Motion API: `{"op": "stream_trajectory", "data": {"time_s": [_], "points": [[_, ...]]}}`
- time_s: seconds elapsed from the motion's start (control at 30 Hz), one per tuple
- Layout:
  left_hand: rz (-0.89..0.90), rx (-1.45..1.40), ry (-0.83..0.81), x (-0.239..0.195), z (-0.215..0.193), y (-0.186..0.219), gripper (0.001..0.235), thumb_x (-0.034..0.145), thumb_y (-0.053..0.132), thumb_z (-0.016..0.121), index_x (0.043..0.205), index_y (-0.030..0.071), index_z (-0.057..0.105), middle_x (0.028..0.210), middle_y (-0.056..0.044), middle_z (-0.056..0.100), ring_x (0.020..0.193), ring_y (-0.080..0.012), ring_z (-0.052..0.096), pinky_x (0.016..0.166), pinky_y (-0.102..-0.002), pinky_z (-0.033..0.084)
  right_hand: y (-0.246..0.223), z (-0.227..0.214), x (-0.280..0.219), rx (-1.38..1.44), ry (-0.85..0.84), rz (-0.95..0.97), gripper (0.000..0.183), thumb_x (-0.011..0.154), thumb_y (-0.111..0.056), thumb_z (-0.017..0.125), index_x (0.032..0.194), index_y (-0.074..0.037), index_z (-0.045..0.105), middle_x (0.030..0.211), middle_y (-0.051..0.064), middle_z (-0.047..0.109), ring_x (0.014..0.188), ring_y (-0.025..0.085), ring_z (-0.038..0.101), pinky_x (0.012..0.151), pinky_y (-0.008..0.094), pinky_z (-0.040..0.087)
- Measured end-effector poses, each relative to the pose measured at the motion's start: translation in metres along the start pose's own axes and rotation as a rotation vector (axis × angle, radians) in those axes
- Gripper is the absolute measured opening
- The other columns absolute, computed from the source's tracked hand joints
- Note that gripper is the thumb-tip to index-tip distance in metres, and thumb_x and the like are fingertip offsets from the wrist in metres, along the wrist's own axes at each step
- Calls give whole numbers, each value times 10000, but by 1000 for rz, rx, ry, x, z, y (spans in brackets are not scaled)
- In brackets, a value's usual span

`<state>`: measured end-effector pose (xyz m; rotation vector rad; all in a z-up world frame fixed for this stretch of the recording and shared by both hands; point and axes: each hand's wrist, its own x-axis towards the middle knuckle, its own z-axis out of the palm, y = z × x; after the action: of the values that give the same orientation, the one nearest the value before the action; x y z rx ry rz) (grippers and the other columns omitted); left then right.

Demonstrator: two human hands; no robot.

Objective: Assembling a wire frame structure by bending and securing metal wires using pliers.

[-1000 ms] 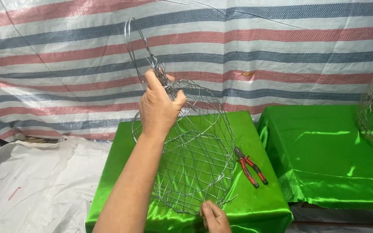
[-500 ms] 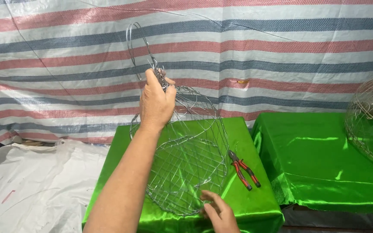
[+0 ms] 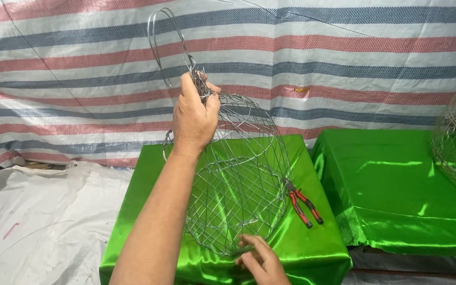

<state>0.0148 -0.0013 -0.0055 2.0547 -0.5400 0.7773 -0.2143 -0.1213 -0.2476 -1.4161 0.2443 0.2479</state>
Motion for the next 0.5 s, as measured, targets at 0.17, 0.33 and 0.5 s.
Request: {"op": "stream_trajectory", "data": {"time_s": [0.17,0.33,0.5], "points": [[9,6,3,1,-2,2,289,905,124,455,1191,114,417,1042,33,758,705,-206,690,621,-427,549,4,4,0,53,10,-89,506,928,-158,609,1420,-46,561,1309,108,646,1036,221,755,1058,383,597],[47,-3,10,2,-5,-2,278,903,98,461,1175,106,406,1019,16,752,726,-211,693,640,-423,550,3,-12,10,-38,-29,52,421,958,-166,542,1360,-96,642,1290,97,686,988,193,728,983,358,618],[93,-4,4,6,-5,-7,247,916,89,449,1152,109,381,1005,14,747,769,-174,708,642,-375,581,9,-47,14,-208,-37,-245,382,994,-78,486,1312,-103,695,981,107,827,899,166,797,857,278,682]]}}
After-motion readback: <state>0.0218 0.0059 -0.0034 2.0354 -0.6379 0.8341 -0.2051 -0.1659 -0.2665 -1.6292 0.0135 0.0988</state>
